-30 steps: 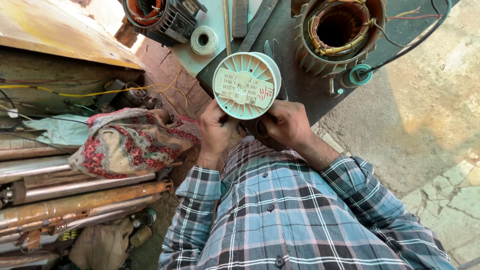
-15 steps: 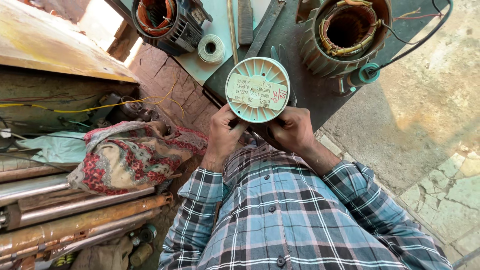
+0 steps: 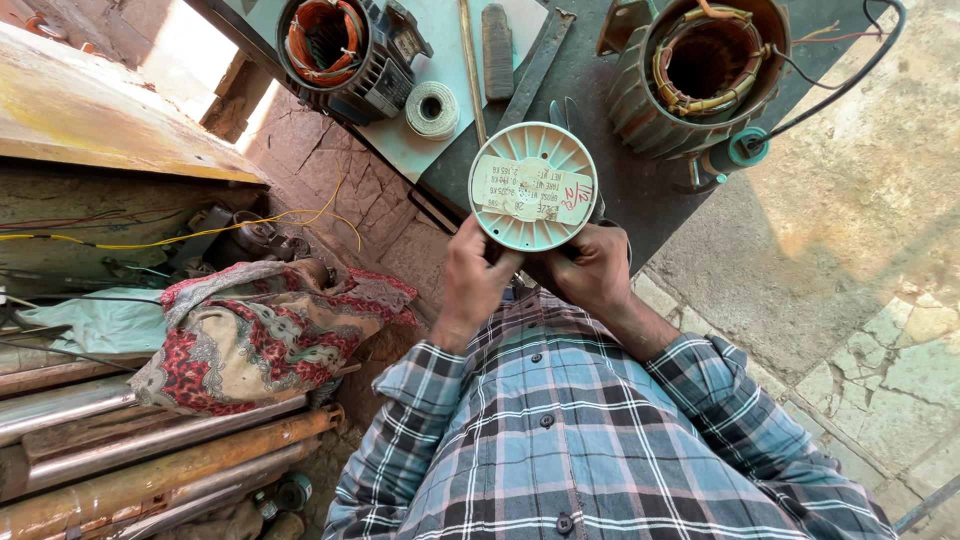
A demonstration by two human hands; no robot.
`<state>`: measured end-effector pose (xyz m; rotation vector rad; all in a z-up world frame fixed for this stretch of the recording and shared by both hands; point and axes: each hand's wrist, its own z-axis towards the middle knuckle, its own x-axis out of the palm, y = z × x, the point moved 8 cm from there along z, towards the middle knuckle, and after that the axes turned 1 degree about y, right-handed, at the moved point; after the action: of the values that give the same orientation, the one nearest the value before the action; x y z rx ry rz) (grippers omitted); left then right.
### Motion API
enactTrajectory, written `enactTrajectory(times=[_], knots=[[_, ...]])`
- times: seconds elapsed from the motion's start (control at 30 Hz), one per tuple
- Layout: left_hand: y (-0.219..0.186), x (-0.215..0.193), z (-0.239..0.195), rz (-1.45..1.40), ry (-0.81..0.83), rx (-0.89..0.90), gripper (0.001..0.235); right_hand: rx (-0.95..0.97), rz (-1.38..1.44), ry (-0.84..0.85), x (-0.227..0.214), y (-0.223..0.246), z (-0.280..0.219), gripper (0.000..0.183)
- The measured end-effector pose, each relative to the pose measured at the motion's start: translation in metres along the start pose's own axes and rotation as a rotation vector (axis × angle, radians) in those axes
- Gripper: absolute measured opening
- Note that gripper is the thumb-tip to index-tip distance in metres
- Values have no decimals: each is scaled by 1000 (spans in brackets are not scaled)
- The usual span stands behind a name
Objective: The person works on a motor stator, using shears to trim copper wire and a hammer to adjust the component. They then retrieve a spool of copper wire and a roll of tape from a shelf, return to the workbench, and prepare the wire for winding.
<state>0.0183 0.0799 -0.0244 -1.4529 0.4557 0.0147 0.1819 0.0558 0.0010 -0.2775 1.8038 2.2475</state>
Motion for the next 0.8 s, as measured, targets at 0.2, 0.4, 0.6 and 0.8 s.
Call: enactTrajectory(times=[0.2,0.4,0.6,0.8], knots=[[-3,15,-8,132,-55,101,67,150,123,-8,7,-17,-11,12],[-16,19,-12,142,-86,115,65,131,224,-47,11,-24,-23,15],[-26,19,-15,80,-97,128,65,237,272,-35,15,-35,-30,15],[-25,20,-18,80,-111,107,65,281,545,-91,12,-27,-28,26]])
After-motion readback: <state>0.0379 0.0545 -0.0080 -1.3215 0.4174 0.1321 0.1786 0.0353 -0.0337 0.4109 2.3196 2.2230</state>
